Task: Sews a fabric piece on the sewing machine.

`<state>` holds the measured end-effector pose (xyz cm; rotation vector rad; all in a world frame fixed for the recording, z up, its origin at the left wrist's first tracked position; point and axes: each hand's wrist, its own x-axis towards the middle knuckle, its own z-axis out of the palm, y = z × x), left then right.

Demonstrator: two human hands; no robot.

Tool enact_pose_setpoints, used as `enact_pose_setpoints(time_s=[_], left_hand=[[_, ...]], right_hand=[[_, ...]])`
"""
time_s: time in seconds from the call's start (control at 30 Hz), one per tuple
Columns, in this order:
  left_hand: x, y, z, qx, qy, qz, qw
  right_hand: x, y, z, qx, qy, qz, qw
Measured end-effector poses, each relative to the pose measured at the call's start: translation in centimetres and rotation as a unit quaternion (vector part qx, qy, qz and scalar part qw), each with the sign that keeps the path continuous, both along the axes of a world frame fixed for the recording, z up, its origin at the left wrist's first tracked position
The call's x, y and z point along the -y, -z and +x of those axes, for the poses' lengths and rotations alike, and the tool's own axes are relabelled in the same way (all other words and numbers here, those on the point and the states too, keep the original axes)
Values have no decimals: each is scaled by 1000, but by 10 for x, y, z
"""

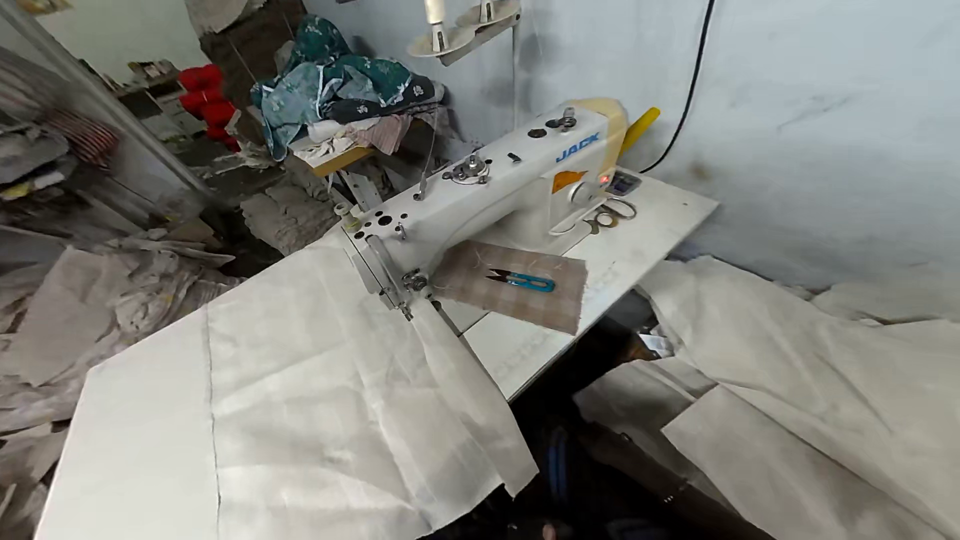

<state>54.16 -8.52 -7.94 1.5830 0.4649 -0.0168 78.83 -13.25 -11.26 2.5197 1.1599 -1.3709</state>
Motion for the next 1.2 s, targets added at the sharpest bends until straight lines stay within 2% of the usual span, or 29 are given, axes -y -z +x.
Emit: enact_pose_setpoints(time_s=[0.03, 0.07, 0.1, 0.13, 0.2, 0.23, 0.3, 0.4, 0.47, 0.57, 0.67, 0.73, 0.83, 0.93, 1.03, 1.13, 1.2], left_hand=[[-1, 1, 3, -7, -16, -9, 1000], [-3, 1, 6, -14, -47, -34, 998], [-2, 1, 8, -20, -91, -73, 993], [-1, 0, 9, -30, -140, -121, 982], [-1, 0, 13, -37, -239, -230, 943], [-1, -1, 15, -23, -283, -284, 916], [1, -11, 20, 23, -336, -370, 866], [6, -20, 25, 75, -333, -457, 822], [8, -22, 29, 127, -290, -522, 792], [9, -20, 41, 216, -216, -590, 747], [9, -21, 59, 277, -167, -607, 726], [9, -29, 65, 283, -184, -616, 712], [7, -45, 69, 222, -318, -594, 704], [6, -59, 69, 123, -451, -465, 752], [8, -67, 60, 116, -516, -298, 795], [6, -78, 49, 117, -567, -165, 799], [5, -93, 47, 94, -574, -124, 804]], right_hand=[[-5, -11, 2, -13, -10, -38, 999], [-8, -24, -3, 17, -9, -11, 1000], [-4, -38, -14, 62, 0, 81, 995], [4, -51, -27, 103, 15, 229, 968], [8, -53, -48, 138, -1, 531, 836], [7, -54, -56, 108, -27, 603, 790], [4, -57, -73, 81, -75, 649, 753], [-3, -46, -86, 134, -86, 685, 710], [-7, -48, -88, 103, -17, 726, 680], [-10, -70, -80, -9, 131, 732, 668], [-13, -88, -69, -75, 199, 727, 653], [-13, -93, -68, -84, 224, 735, 634], [-16, -91, -69, -106, 253, 749, 604], [-17, -87, -69, -126, 243, 756, 595], [-16, -88, -64, -108, 207, 758, 608], [-15, -95, -59, -2, 111, 764, 635], [-18, -102, -59, 128, 17, 771, 624]])
